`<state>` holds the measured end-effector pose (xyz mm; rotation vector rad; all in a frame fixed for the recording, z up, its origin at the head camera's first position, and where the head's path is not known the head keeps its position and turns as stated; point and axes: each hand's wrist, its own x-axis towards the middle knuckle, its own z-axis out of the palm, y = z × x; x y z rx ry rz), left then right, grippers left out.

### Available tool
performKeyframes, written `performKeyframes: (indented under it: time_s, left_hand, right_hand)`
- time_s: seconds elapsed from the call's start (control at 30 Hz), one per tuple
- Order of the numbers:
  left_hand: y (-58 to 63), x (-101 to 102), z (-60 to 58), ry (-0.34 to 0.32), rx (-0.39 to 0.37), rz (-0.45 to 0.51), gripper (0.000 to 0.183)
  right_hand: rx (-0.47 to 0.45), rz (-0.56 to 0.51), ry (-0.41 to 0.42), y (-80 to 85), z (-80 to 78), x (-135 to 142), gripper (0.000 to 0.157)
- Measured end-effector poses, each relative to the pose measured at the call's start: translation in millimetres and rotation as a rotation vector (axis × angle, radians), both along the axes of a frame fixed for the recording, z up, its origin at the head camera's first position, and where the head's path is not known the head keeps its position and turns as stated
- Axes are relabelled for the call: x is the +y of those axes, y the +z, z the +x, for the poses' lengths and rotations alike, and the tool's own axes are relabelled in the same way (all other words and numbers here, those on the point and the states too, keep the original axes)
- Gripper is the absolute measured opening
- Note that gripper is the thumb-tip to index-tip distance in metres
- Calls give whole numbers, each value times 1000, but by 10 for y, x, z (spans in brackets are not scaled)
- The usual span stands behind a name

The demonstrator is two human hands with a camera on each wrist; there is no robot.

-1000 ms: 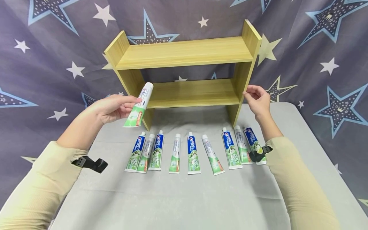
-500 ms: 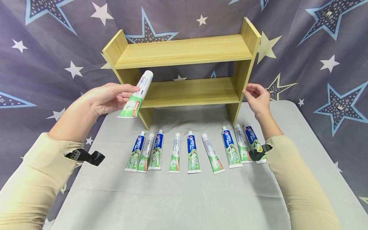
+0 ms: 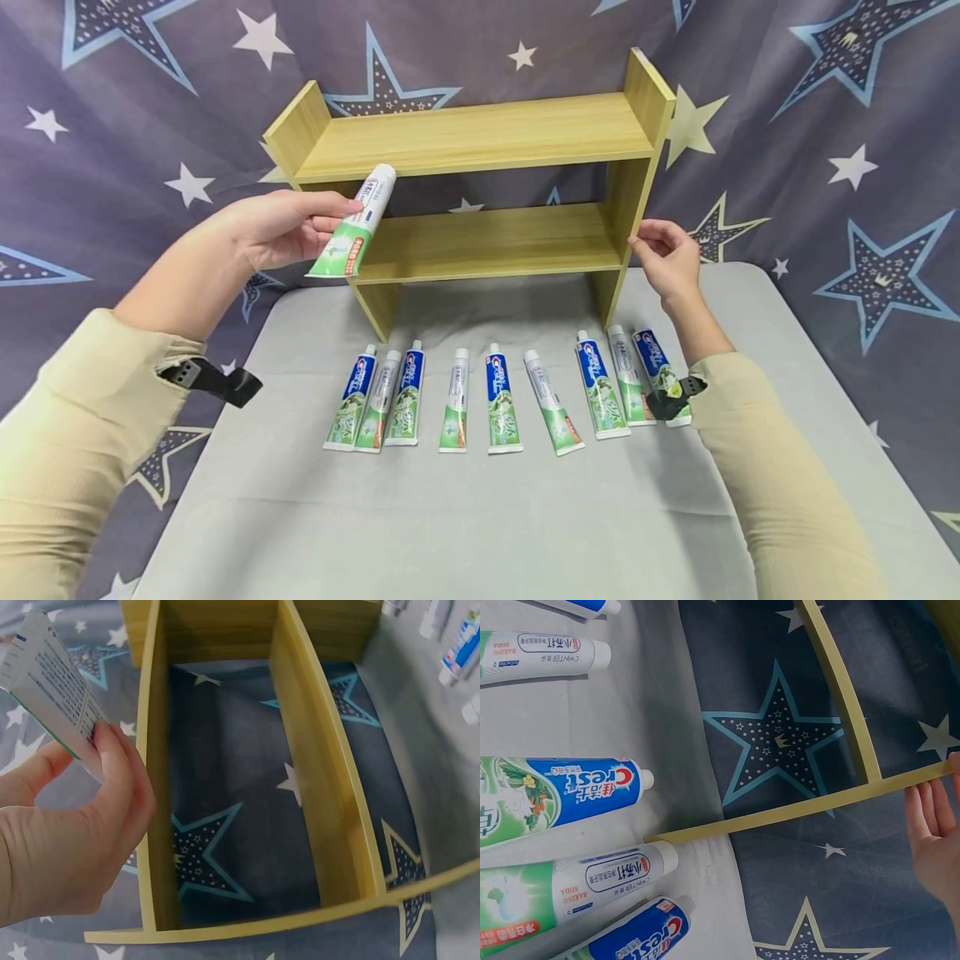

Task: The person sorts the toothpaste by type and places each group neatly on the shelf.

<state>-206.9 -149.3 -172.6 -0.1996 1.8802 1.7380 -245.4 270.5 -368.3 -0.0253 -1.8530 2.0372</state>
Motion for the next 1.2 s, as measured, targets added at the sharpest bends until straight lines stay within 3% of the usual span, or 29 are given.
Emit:
performKeyframes:
  time_s: [0.3, 0.53, 0.73, 0.9, 1.2]
  left_hand:
    - [125, -36, -151, -55, -53, -16, 32]
    - [190, 39, -170, -46, -109, 37, 28]
    - [251, 76, -221, -17, -116, 19, 27]
    - [285, 69, -337, 8, -132, -5, 31]
    - [381, 63, -629, 43, -164, -4, 23]
  right_hand:
    - [-5, 27, -10, -16, -17, 1, 20]
    - [-24, 53, -22, -5, 0, 5, 21]
    - [-42, 53, -15, -6, 4, 2, 21]
    - [-35, 53, -21, -12, -3, 10, 21]
    - [-35, 35, -6, -7, 7, -1, 21]
